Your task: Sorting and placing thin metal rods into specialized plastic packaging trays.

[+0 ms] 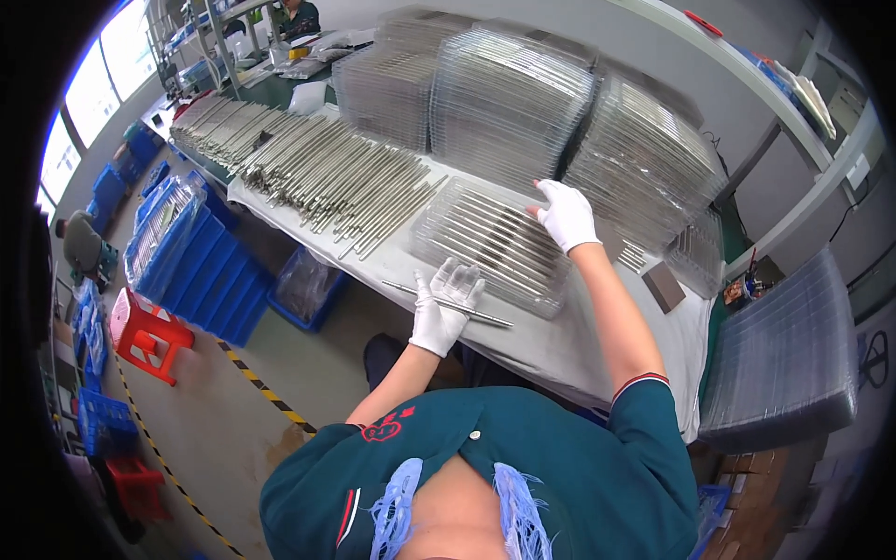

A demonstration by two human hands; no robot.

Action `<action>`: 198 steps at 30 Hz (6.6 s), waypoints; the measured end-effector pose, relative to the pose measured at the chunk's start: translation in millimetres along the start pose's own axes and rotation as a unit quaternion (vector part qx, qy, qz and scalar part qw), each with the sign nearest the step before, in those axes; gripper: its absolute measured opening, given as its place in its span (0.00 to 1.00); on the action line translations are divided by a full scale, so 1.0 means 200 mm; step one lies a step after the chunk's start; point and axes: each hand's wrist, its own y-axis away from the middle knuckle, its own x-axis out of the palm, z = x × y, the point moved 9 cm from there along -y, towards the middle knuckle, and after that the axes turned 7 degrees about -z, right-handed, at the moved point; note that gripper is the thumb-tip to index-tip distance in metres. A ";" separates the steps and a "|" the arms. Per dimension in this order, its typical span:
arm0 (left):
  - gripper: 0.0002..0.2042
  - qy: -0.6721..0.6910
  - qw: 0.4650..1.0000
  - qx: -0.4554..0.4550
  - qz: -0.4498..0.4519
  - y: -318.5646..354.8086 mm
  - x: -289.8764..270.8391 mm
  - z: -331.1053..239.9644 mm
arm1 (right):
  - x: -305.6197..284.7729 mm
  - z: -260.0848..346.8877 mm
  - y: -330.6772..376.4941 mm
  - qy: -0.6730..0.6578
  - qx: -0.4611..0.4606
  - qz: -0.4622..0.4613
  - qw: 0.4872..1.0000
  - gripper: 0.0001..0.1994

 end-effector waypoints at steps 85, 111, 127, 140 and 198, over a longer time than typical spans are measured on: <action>0.12 0.005 1.000 -0.017 0.010 -0.01 -0.06 0.00 | 0.18 -0.55 0.38 -0.309 0.437 0.138 0.833 0.21; 0.30 -0.780 0.265 0.525 0.215 0.26 0.71 -0.20 | -0.13 0.36 0.62 -0.322 0.205 0.187 0.905 0.12; 0.31 -0.772 0.439 0.458 0.041 -0.04 0.30 -0.55 | -0.14 0.39 0.38 0.024 -0.011 0.129 0.991 0.14; 0.28 -0.738 0.522 0.426 0.037 -0.12 0.18 -0.62 | 0.17 0.78 0.20 -0.071 -0.184 0.095 0.976 0.21; 0.23 -0.838 0.268 0.472 -0.044 -0.04 0.22 -0.60 | 0.12 -0.17 0.81 -0.385 0.424 -0.029 0.819 0.33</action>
